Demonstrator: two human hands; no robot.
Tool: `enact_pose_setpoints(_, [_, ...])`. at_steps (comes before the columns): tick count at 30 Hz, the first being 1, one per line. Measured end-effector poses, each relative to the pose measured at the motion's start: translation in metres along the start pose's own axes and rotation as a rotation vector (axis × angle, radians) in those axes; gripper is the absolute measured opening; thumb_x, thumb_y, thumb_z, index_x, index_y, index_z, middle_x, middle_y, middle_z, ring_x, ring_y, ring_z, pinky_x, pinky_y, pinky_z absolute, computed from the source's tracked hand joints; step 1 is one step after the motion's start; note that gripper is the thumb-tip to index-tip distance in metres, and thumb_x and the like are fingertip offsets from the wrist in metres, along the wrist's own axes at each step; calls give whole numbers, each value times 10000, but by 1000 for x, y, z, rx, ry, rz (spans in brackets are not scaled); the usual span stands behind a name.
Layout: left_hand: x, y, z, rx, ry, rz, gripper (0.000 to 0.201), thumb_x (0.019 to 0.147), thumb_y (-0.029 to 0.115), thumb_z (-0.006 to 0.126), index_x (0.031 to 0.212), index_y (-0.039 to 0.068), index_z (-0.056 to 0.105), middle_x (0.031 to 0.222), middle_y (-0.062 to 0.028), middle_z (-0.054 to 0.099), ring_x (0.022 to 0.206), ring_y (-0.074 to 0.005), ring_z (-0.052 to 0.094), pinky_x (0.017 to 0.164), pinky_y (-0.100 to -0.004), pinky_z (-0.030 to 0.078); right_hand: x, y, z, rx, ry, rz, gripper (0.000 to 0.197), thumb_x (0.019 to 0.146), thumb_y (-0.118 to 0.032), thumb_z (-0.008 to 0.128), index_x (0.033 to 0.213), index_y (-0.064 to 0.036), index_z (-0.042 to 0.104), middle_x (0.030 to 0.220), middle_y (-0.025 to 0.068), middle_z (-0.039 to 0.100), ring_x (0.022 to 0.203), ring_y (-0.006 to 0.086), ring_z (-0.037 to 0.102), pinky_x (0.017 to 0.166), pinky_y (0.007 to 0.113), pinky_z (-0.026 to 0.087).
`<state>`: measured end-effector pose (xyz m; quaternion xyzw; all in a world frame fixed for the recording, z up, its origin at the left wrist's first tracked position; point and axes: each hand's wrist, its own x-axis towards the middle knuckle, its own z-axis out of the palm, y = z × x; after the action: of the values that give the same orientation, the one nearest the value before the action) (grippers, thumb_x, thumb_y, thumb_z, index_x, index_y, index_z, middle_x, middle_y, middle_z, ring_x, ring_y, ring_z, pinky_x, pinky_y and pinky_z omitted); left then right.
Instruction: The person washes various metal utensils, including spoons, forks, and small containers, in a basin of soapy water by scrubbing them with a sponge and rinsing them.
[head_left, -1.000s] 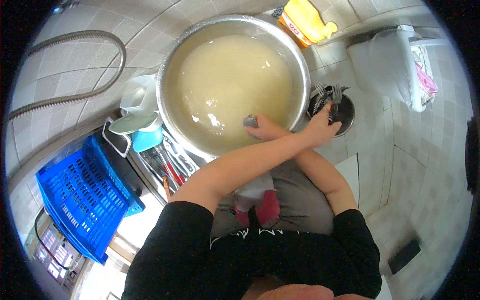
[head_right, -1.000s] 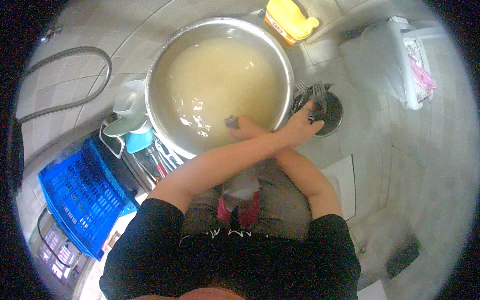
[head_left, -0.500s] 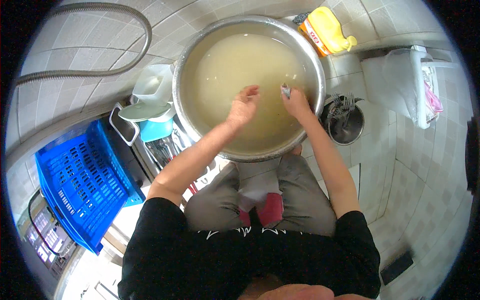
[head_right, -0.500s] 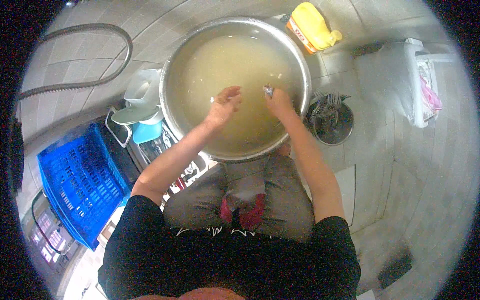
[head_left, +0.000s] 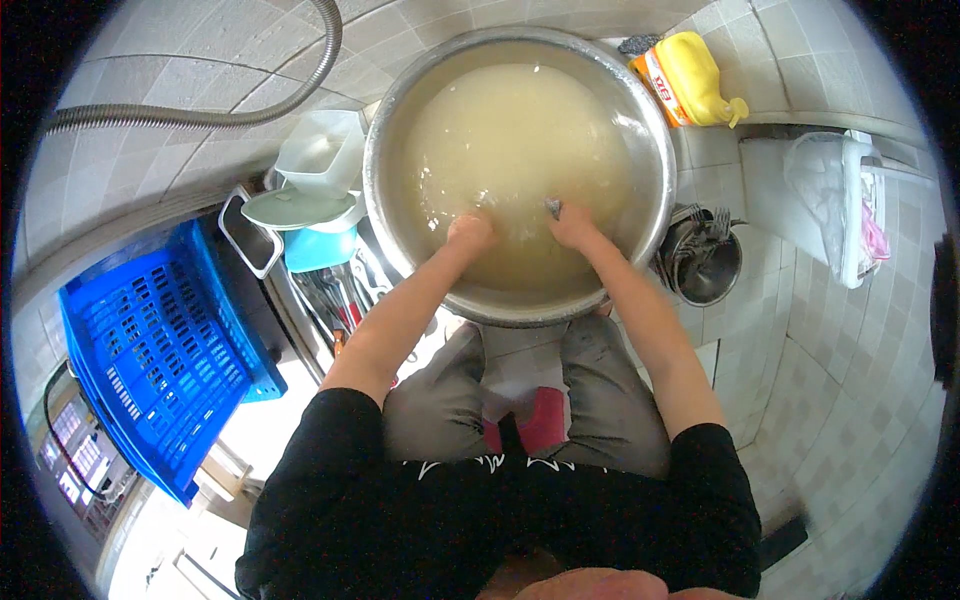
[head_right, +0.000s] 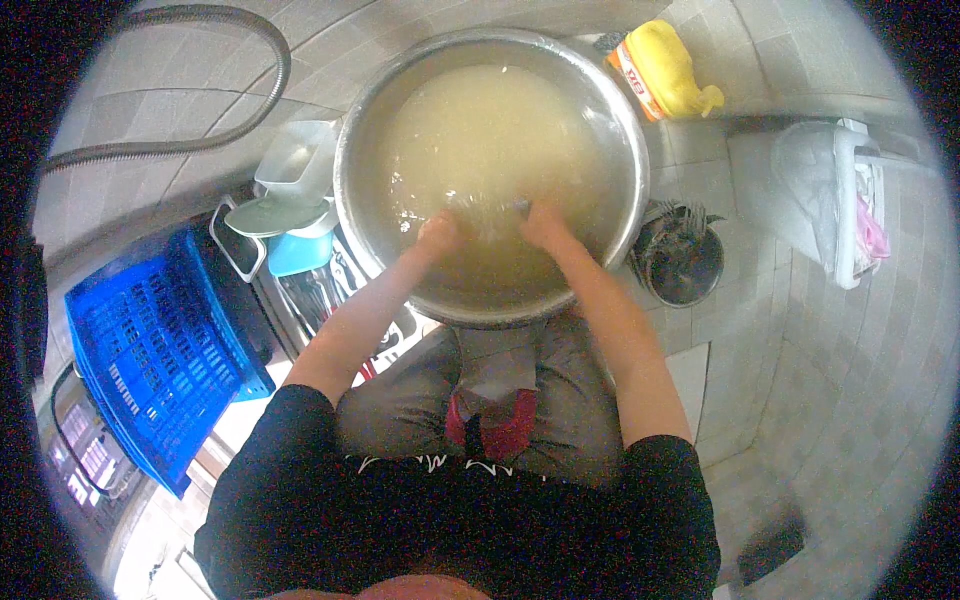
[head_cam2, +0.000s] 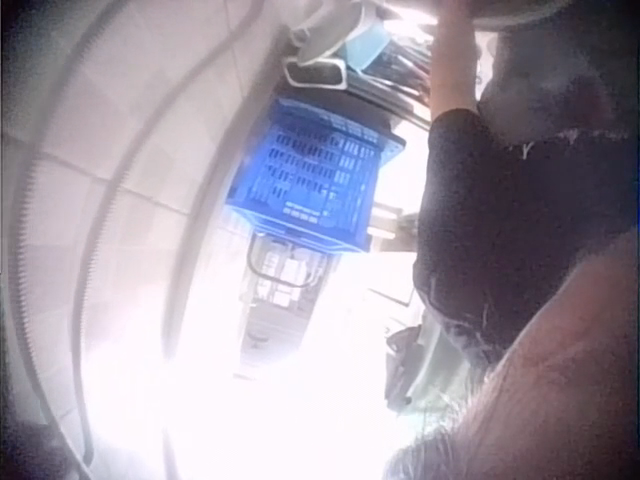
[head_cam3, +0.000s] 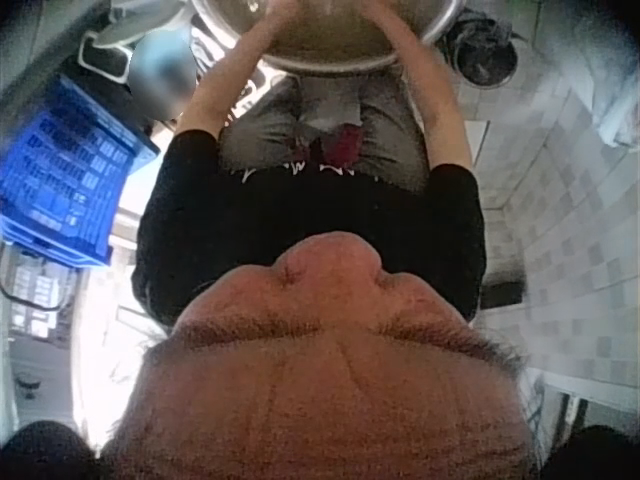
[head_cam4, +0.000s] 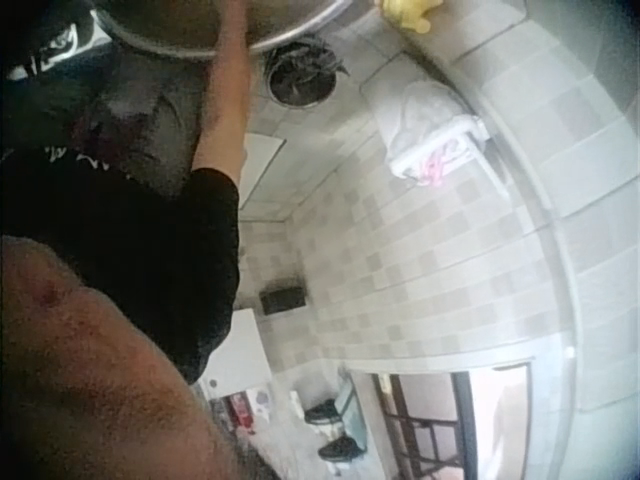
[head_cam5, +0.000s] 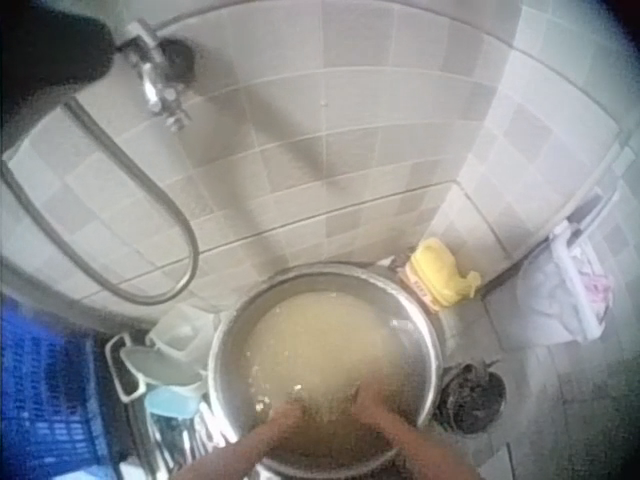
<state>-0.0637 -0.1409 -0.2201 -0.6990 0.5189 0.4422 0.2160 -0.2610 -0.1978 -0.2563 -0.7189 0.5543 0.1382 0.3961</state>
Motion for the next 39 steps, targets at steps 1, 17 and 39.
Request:
enact_pose_setpoints(1, [-4,-6,1,-2,5,-11,420,829,318,476,1151,58,552,1187,-155,546,1091,-317,528,942,-394,403,1,-6,4,-18,-46,28,494,776,-375,584,1056,31,560,986,267,585,922,410,567,815,447,457])
enact_pose_setpoints(17, [-28,-23,-42,-470,-32,231,307,840,352,531,874,73,656,857,-112,659,822,-222,634,715,-348,496,-8,18,-51,-38,259,75,350,838,-282,581,1067,-17,587,783,127,636,745,260,621,657,388,479])
enact_pose_setpoints(39, [-74,19,-74,-1215,45,284,200,882,178,492,848,-3,571,592,-36,531,525,-94,511,473,-243,455,-65,-62,-72,1320,-243,-37,306,870,-368,541,941,-76,594,766,35,613,625,107,569,506,243,439])
